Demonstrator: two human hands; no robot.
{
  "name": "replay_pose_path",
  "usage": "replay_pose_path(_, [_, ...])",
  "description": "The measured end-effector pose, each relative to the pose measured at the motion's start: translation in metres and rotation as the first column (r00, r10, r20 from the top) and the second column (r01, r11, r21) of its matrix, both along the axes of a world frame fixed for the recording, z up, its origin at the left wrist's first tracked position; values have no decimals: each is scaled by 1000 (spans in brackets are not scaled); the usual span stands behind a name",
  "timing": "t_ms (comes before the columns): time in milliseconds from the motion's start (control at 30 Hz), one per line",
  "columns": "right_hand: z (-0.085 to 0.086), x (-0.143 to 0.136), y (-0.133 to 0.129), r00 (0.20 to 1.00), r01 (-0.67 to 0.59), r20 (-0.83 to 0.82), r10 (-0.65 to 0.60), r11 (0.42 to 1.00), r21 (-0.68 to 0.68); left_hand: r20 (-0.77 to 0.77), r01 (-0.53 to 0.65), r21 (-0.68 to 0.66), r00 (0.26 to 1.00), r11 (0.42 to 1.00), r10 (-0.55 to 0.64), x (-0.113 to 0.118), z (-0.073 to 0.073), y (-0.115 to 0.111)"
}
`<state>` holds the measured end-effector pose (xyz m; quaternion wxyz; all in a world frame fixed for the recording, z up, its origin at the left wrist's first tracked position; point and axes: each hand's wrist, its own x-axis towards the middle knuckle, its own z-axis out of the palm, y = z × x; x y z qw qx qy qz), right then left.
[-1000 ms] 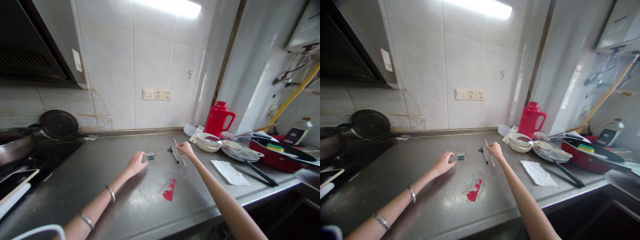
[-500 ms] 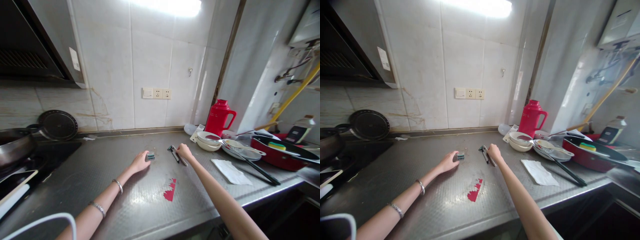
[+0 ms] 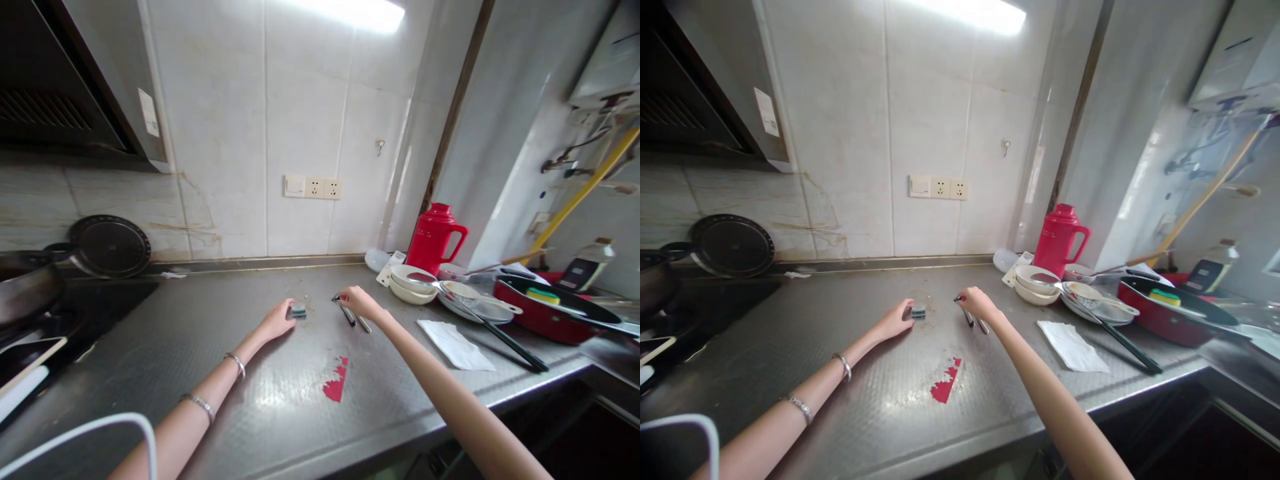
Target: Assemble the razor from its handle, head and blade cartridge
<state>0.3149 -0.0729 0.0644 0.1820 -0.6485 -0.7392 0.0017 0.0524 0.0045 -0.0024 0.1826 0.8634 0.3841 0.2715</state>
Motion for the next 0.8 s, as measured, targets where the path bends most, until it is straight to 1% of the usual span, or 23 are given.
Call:
replay_pose_path(100, [-4,-16,1,996,-94,-5,94,996,-4,-14,20,2,1000,1000,-20,1,1,3])
replay_pose_path(200, [-11,-30,4,986,-165,-25,165,986,-11,2,16,-14,1000,1000,-16,0,5,1])
replay_pose_path(300, [-14,-42,6,969,-238,-65,237,971,-15,55,31,-47,998,998,-28,-1,11,-9])
replay_pose_path(467, [-11,-53,2,925,-363,-137,354,931,-47,126,106,-51,987,993,-99,-4,22,-31])
replay_pose_path(633, [-12,-59,-4,909,-398,-153,387,916,-49,154,115,-16,982,993,-111,-6,26,-47])
replay_pose_path(733, [-10,-58,-7,911,-384,-184,369,922,-48,173,124,-14,978,992,-120,-8,29,-53])
replay_pose_path(800, [-6,-52,-9,915,-364,-210,345,929,-60,180,116,-23,977,993,-110,-10,31,-56])
